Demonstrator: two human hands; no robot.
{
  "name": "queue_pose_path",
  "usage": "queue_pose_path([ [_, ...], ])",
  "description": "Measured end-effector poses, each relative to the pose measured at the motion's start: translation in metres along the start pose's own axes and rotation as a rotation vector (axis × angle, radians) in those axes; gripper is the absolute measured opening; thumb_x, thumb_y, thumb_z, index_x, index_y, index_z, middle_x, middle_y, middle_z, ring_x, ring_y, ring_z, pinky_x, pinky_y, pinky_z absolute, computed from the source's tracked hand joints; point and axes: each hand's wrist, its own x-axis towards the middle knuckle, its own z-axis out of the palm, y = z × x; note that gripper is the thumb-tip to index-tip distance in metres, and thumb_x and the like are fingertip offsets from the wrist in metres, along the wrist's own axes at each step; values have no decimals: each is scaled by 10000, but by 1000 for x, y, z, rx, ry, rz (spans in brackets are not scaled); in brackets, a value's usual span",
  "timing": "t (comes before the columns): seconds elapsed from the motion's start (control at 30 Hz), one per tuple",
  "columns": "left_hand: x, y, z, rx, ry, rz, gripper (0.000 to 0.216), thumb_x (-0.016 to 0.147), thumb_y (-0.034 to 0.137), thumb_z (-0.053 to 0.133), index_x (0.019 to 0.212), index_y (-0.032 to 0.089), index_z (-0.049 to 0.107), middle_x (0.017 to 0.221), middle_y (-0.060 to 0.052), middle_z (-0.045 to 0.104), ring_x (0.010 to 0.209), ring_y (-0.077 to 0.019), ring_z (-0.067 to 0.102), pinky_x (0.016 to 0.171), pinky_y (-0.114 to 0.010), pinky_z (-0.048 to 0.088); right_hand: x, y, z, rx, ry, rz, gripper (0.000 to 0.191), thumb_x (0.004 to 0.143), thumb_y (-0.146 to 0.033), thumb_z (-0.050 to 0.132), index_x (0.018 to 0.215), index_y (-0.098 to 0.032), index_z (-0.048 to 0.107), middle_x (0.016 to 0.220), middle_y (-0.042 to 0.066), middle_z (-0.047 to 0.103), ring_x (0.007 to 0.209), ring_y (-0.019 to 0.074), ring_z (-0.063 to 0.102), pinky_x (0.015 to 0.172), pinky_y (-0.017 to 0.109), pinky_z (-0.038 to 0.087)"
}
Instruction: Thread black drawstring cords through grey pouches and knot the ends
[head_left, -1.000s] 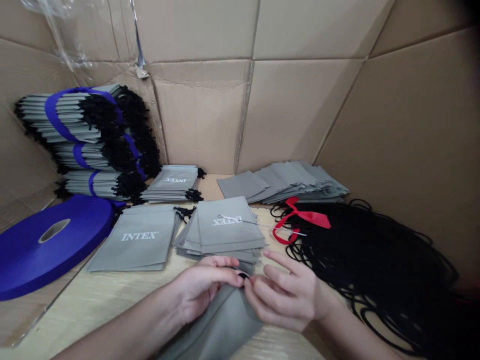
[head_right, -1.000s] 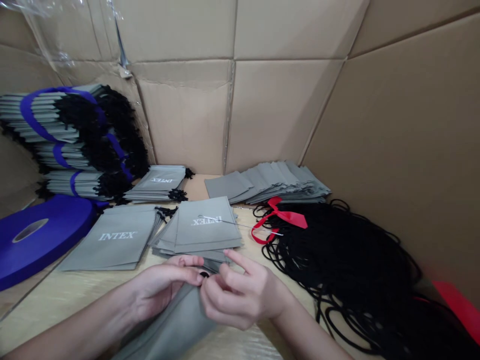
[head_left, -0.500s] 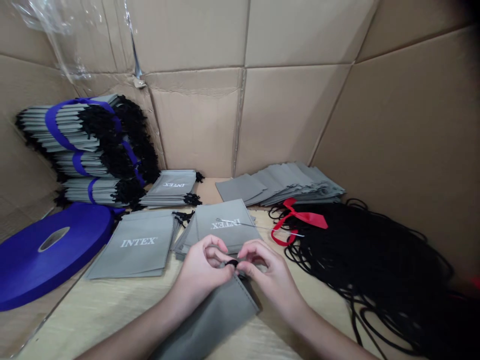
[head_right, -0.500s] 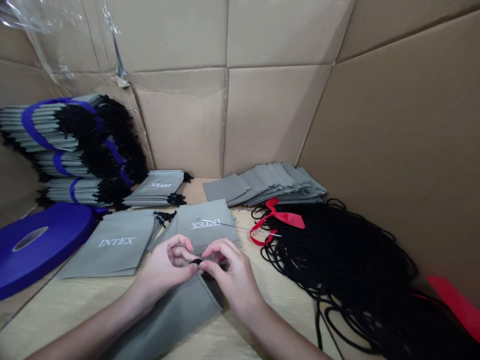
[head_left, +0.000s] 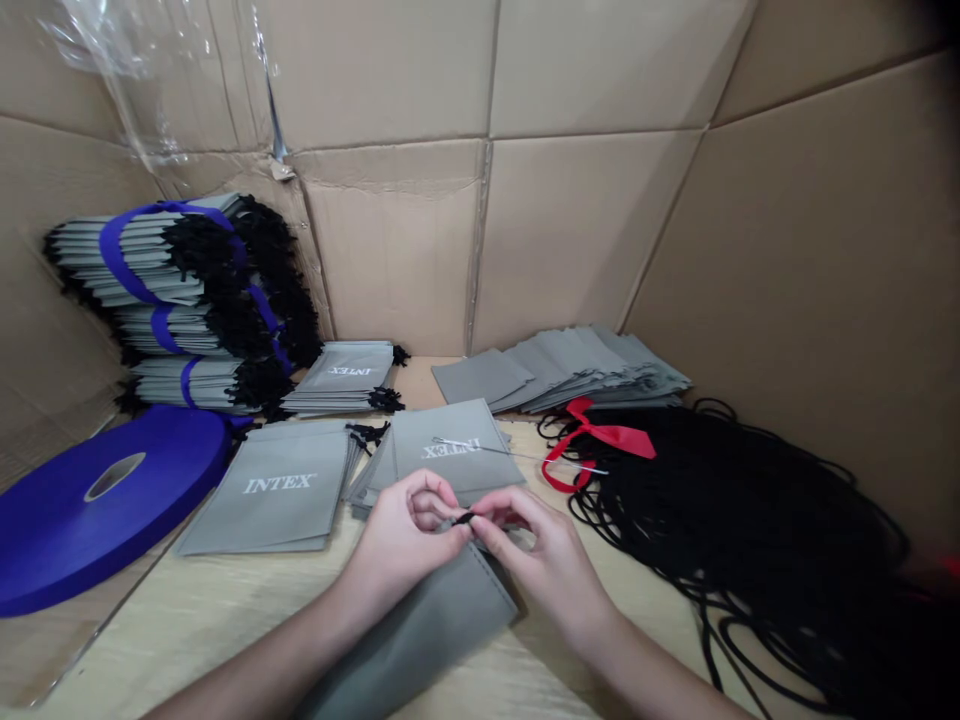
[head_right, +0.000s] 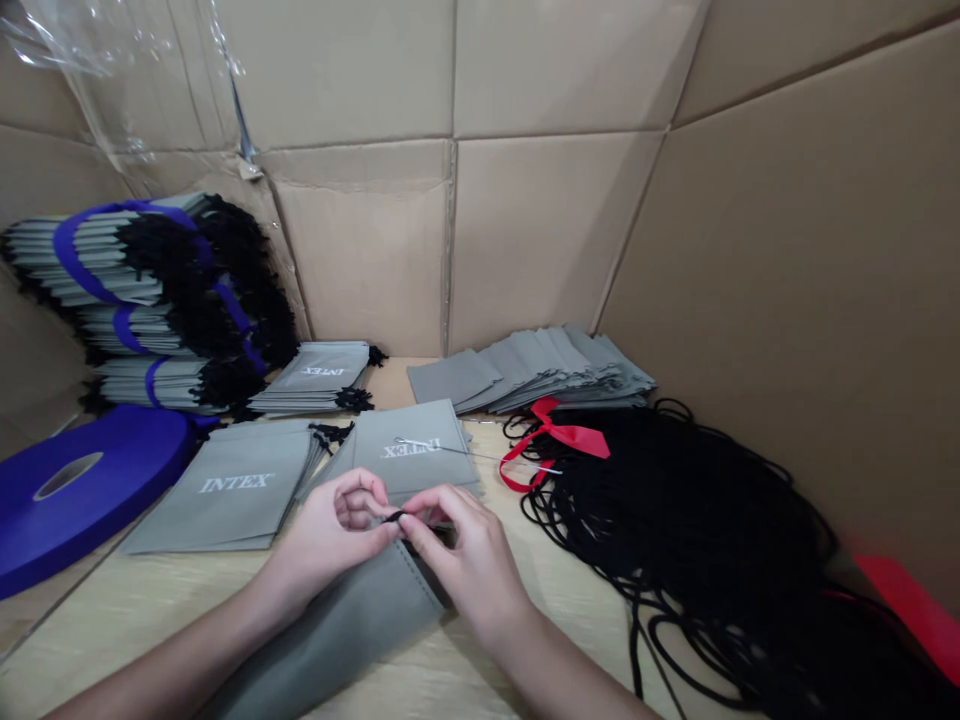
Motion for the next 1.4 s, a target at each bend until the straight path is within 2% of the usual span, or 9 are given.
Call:
queue_pose_path([
  [0.17,0,-2,0,103,61,59,263,509,93,681,670,154,482,564,32,587,528,-82,552,510,-160,403,-4,1,11,261,18,195,187,773,-362,594,797,-177,610,705,7,614,636,136,555,575,234,443],
  [0.3,-1,-7,0,205,57,108,220,554,80,623,710,159,490,579,33,576,578,-102,579,539,-170,427,-6,2,16,324,48,289,201,738,-363,620,740,-162,617,691,17,630,654,148,565,593,239,436],
  [0.4,0,-11,0,244,60,115,206,585,92,598,745,160,487,604,25,589,605,-113,595,570,-185,447,-5,2,16,346,22,318,200,735,-359,618,777,-164,624,748,25,642,708,160,574,641,249,435],
  [0.5,0,-13,0,261,53,88,211,599,100,584,784,153,496,643,3,628,629,-124,614,588,-194,458,-3,1,14,351,-24,329,192,737,-347,610,775,-159,614,735,16,615,695,151,548,626,240,415],
  [0.77,-4,-9,3,273,71,119,208,612,102,576,805,147,514,700,-23,665,706,-144,644,654,-205,485,-3,-2,14,388,-51,259,112,766,-274,570,740,-166,551,688,-18,528,645,114,482,581,212,373],
  [0.93,-10,-11,4,374,91,243,185,672,135,555,856,152,565,729,-16,671,695,-129,633,657,-202,483,-7,-2,15,401,42,267,94,734,-259,586,708,-174,558,658,-20,536,628,121,497,573,214,387],
  [1.13,-17,-10,2,719,117,460,76,726,177,538,709,140,602,576,5,613,498,-96,537,486,-178,413,-14,-2,13,334,157,141,115,718,-285,630,680,-180,600,690,9,564,661,144,528,596,228,416],
  [1.2,-17,-11,0,760,122,546,77,747,167,530,736,137,600,610,0,623,522,-95,547,514,-173,426,-14,-2,12,362,144,131,160,717,-330,644,692,-176,607,703,18,571,667,147,532,600,233,421],
  [1.4,-15,-17,-3,776,54,728,99,800,152,506,835,144,598,737,-27,663,655,-113,607,624,-178,460,-6,2,12,568,-25,258,337,748,-491,593,679,-164,544,700,10,557,669,133,498,595,228,390],
])
